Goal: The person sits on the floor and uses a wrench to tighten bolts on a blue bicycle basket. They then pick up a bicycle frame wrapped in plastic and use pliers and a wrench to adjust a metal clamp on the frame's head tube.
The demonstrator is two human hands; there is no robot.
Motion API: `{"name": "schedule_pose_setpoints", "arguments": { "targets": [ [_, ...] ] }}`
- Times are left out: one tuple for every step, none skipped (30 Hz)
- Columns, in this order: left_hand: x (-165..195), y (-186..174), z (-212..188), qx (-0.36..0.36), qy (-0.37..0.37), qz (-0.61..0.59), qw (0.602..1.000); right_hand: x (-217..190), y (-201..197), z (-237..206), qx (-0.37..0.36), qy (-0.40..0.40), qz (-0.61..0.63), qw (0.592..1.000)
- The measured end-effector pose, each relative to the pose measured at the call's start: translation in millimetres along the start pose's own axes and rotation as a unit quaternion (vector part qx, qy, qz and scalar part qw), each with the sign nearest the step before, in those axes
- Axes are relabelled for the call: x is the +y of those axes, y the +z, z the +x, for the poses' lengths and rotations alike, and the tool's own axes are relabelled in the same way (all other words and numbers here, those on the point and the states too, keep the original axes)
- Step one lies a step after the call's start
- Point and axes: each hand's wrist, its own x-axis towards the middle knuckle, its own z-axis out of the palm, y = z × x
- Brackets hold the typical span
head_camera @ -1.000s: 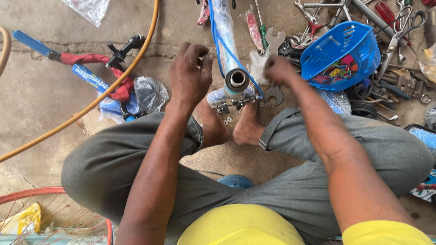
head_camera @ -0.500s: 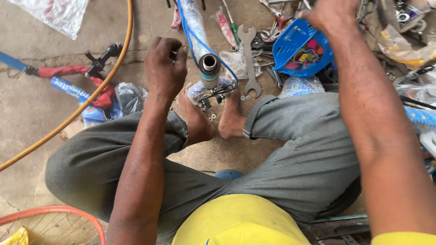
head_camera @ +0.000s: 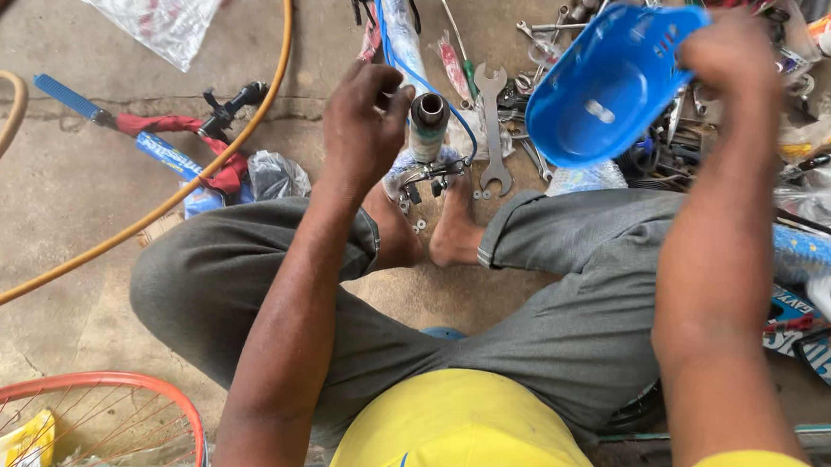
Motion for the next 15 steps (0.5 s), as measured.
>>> {"name": "schedule_pose_setpoints", "arguments": {
  "targets": [
    [5, 0, 0, -0.012, 0.001, -0.002, 1.000, 4, -18, -18, 0.005, -0.081, 0.060, 0.995],
    [9, 0, 0, -0.023, 0.005, -0.004, 1.000, 3, -33, -36, 0.012, -0.163, 0.120, 0.979],
    [14, -1, 1, -0.034, 0.009, -0.005, 0.999, 2, -47, -55, 0.004, -0.213, 0.176, 0.961],
    [20, -1, 2, -0.033, 0.002, -0.037, 0.999, -1, -57, -74, -0.005, -0.261, 0.231, 0.937],
    [25, -3, 1, -0.033, -0.006, -0.069, 0.997, -8, -63, -90, -0.022, -0.252, 0.302, 0.919],
    [31, -5, 0, -0.034, -0.014, -0.102, 0.994, -13, -72, -104, -0.039, -0.242, 0.372, 0.895],
    [36, -8, 0, -0.040, 0.005, -0.105, 0.994, -19, -80, -116, -0.054, -0.231, 0.439, 0.866],
    [41, -11, -1, -0.045, 0.024, -0.109, 0.993, -25, -87, -126, -0.070, -0.194, 0.450, 0.869],
    [44, -14, -1, -0.048, 0.041, -0.111, 0.992, -31, -91, -132, -0.088, -0.158, 0.459, 0.870],
    [48, -18, -2, -0.050, 0.041, -0.119, 0.991, -35, -91, -137, -0.109, -0.121, 0.467, 0.869],
    [50, -21, -4, -0.054, 0.039, -0.126, 0.990, -37, -90, -141, -0.120, -0.119, 0.456, 0.874],
    [52, -23, -5, -0.058, 0.038, -0.133, 0.989, -37, -86, -143, -0.131, -0.118, 0.446, 0.878],
    [52, -26, -7, -0.058, 0.018, -0.123, 0.991, -36, -81, -145, -0.143, -0.117, 0.435, 0.881],
    [52, -28, -10, -0.060, -0.003, -0.113, 0.992, -34, -72, -147, -0.157, -0.096, 0.403, 0.897],
    [51, -29, -14, -0.064, -0.024, -0.105, 0.992, -30, -59, -151, -0.170, -0.073, 0.369, 0.911]
  ]
}}
